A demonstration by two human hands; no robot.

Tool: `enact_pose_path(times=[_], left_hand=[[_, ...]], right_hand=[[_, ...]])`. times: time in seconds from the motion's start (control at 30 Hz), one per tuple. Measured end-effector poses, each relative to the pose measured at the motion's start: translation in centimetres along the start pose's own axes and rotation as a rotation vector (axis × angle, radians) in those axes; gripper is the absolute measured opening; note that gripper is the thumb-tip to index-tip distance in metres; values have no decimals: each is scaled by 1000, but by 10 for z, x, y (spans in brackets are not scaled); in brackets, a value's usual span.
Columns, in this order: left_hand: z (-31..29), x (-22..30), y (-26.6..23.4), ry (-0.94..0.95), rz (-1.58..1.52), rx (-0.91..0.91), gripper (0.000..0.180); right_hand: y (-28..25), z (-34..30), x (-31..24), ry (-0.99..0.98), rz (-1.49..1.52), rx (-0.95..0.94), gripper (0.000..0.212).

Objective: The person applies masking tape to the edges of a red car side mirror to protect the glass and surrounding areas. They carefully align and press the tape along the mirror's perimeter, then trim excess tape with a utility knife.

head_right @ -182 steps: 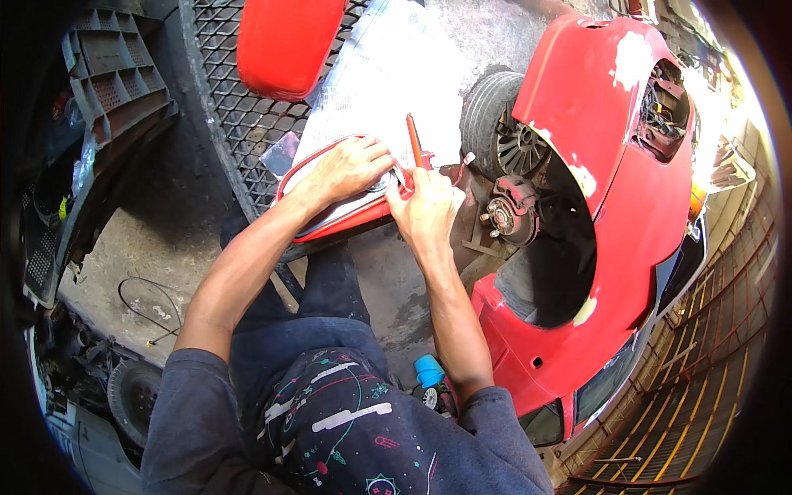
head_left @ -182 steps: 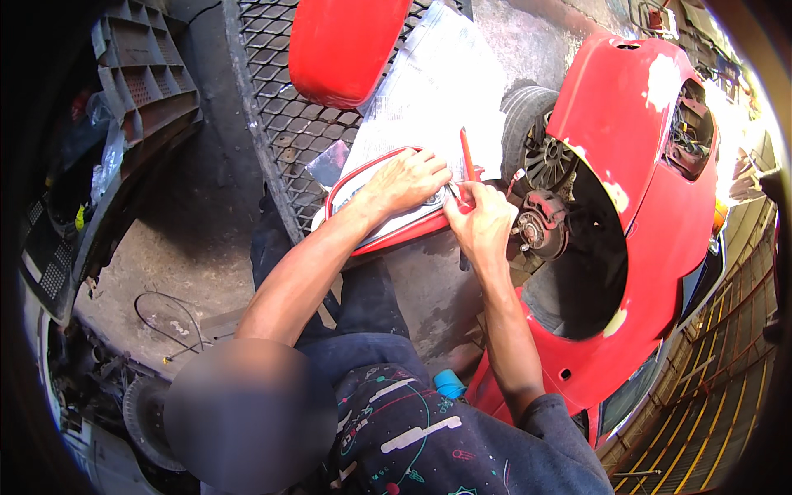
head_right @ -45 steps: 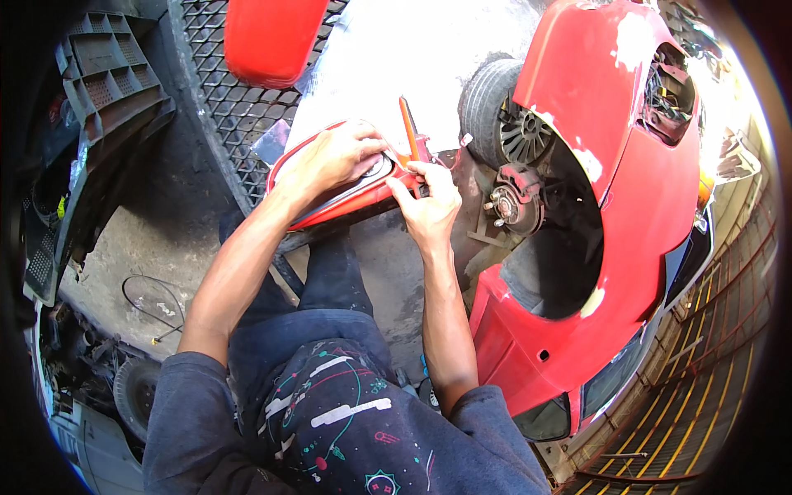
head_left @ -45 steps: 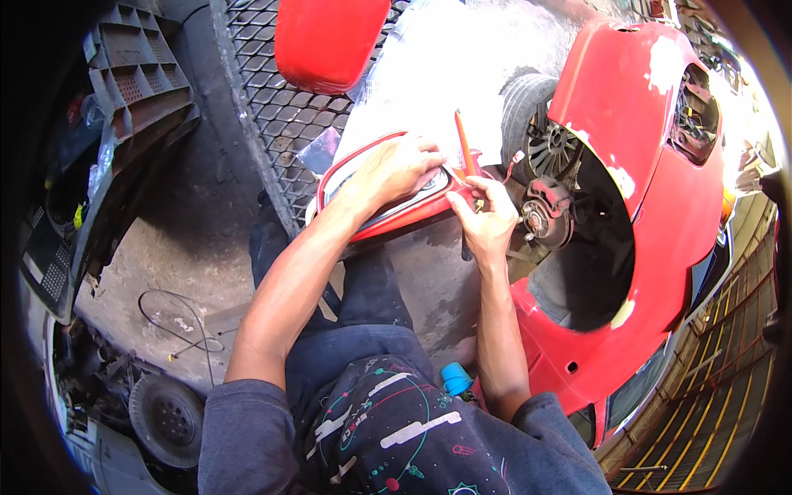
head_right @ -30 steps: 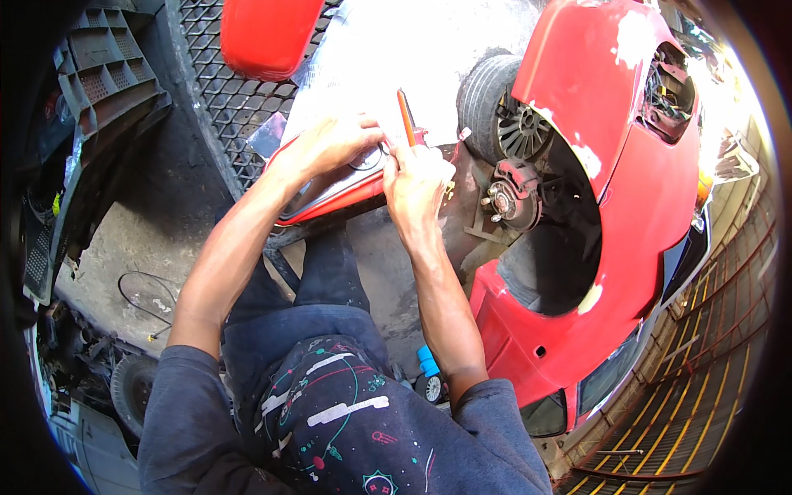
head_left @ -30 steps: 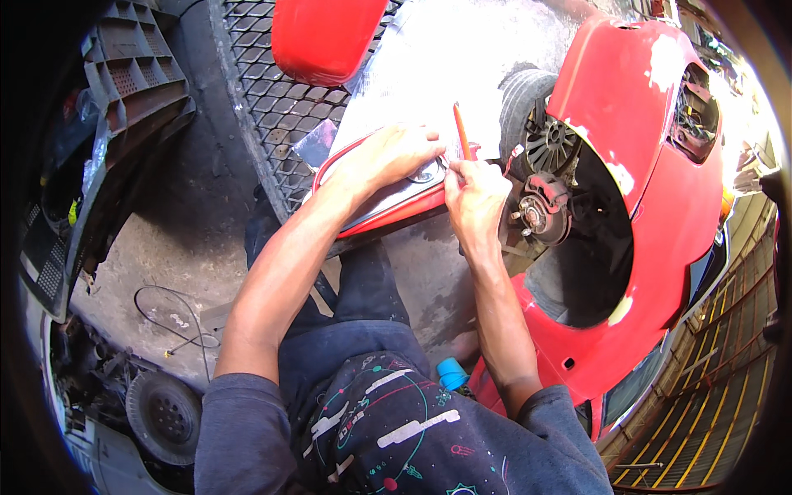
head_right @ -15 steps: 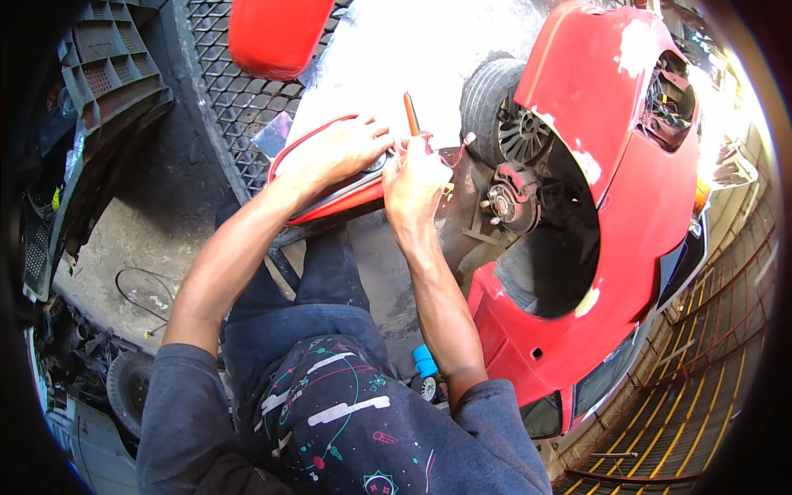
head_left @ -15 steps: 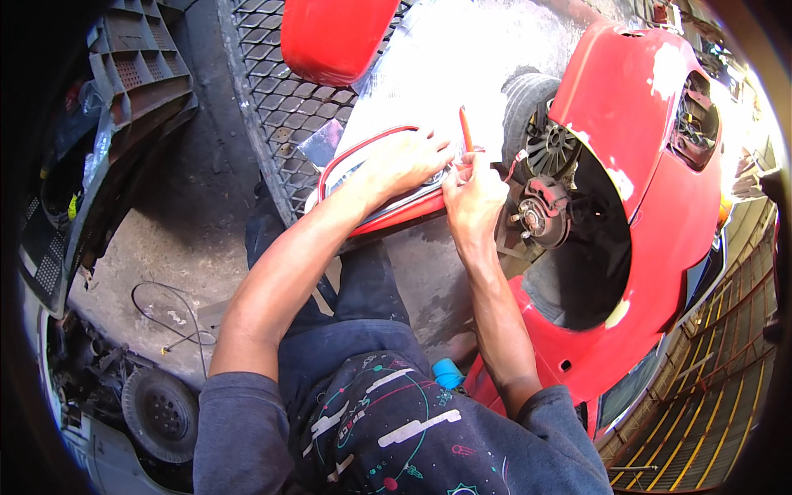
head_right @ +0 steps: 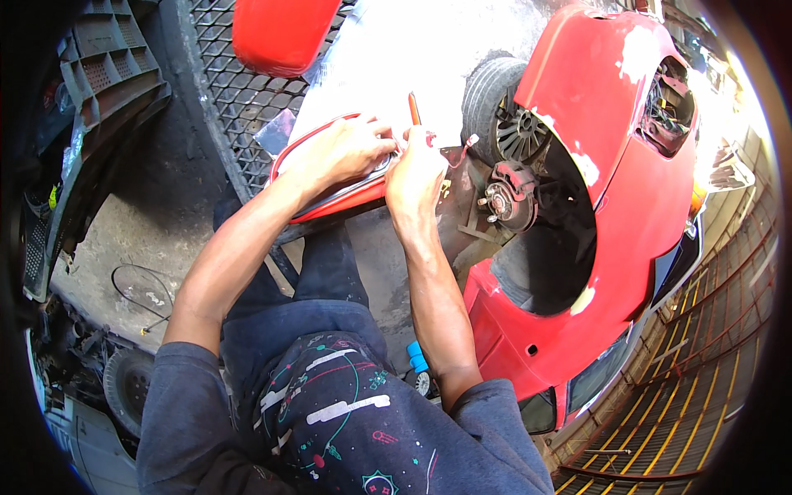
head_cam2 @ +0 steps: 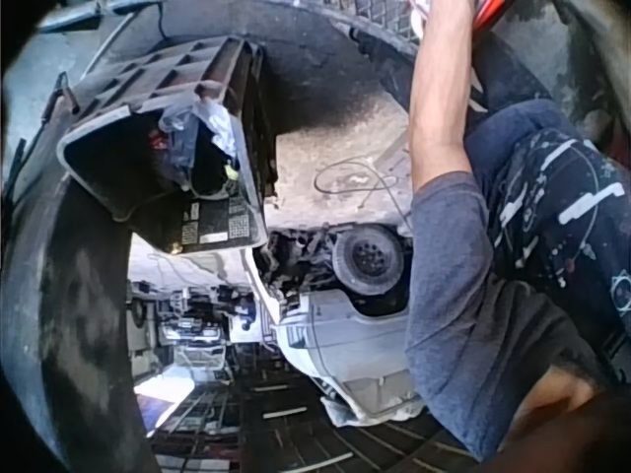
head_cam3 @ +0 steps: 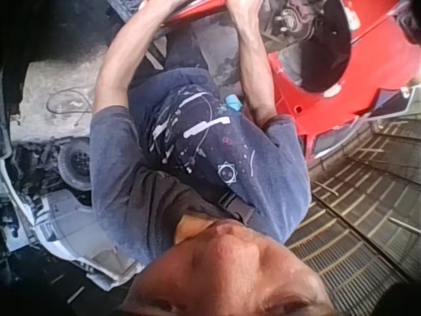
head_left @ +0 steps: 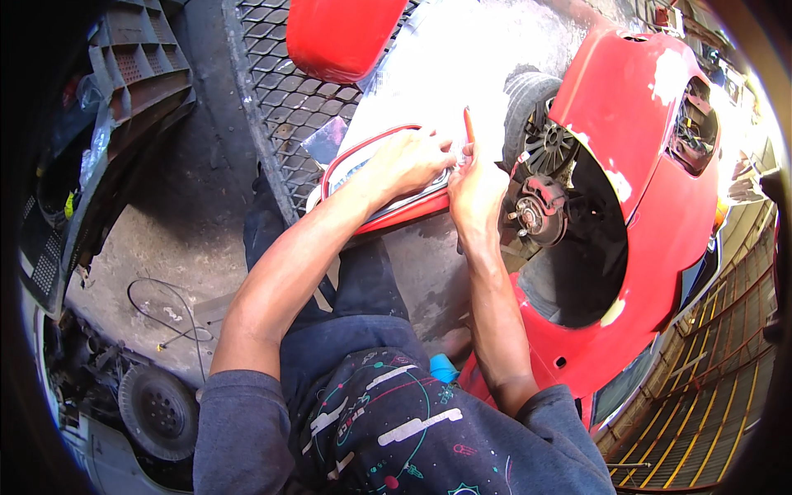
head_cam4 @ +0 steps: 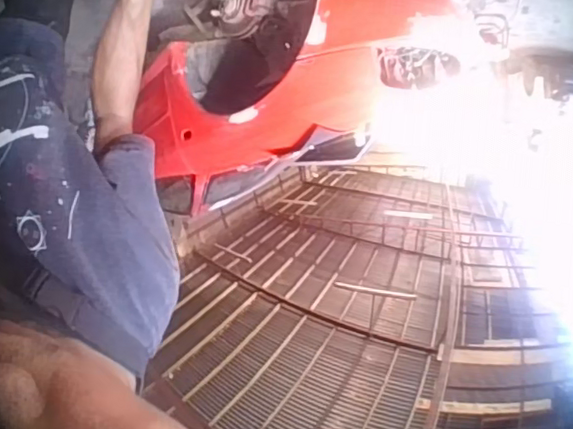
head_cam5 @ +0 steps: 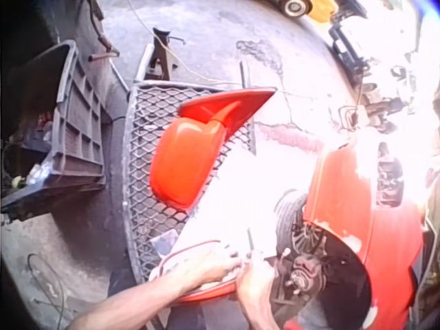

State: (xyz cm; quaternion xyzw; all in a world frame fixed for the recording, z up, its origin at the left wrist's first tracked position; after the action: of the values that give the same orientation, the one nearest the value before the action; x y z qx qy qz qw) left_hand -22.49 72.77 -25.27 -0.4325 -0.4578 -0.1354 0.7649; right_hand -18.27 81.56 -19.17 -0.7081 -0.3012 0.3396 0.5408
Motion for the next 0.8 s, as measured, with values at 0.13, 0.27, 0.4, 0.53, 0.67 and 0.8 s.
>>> enact_pose_path(times=[0.13, 0.27, 0.4, 0.53, 0.67, 0.8], left_hand=[[1, 3, -3, -19, -79, 3, 21], [1, 3, -4, -12, -116, -9, 19], [0, 2, -3, -67, -181, 3, 18], [-2, 2, -3, -107, -225, 46, 17], [-3, 2, -3, -168, -247, 61, 16], [1, 3, 1, -202, -267, 32, 19]], right_hand=[[-3, 3, -1, 39, -65, -60, 23], [-11, 4, 4, 112, -24, -134, 34], [-25, -6, 14, 230, 146, -233, 39], [-25, -18, 14, 166, 106, -136, 29], [-12, -21, 9, 71, 111, 2, 18], [-7, -22, 8, 93, 77, 28, 14]])
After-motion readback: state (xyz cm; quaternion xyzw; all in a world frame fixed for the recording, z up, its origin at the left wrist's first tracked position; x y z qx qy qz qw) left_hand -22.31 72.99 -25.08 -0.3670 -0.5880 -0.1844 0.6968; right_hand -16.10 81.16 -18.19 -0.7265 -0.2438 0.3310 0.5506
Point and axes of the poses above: each hand's wrist, its own z-axis towards the middle knuckle, its own y-axis out of the palm, x = y × z, the point moved 5 cm from there along z, towards the middle knuckle, and after that the axes turned 7 degrees about x, right-handed, at the moved point
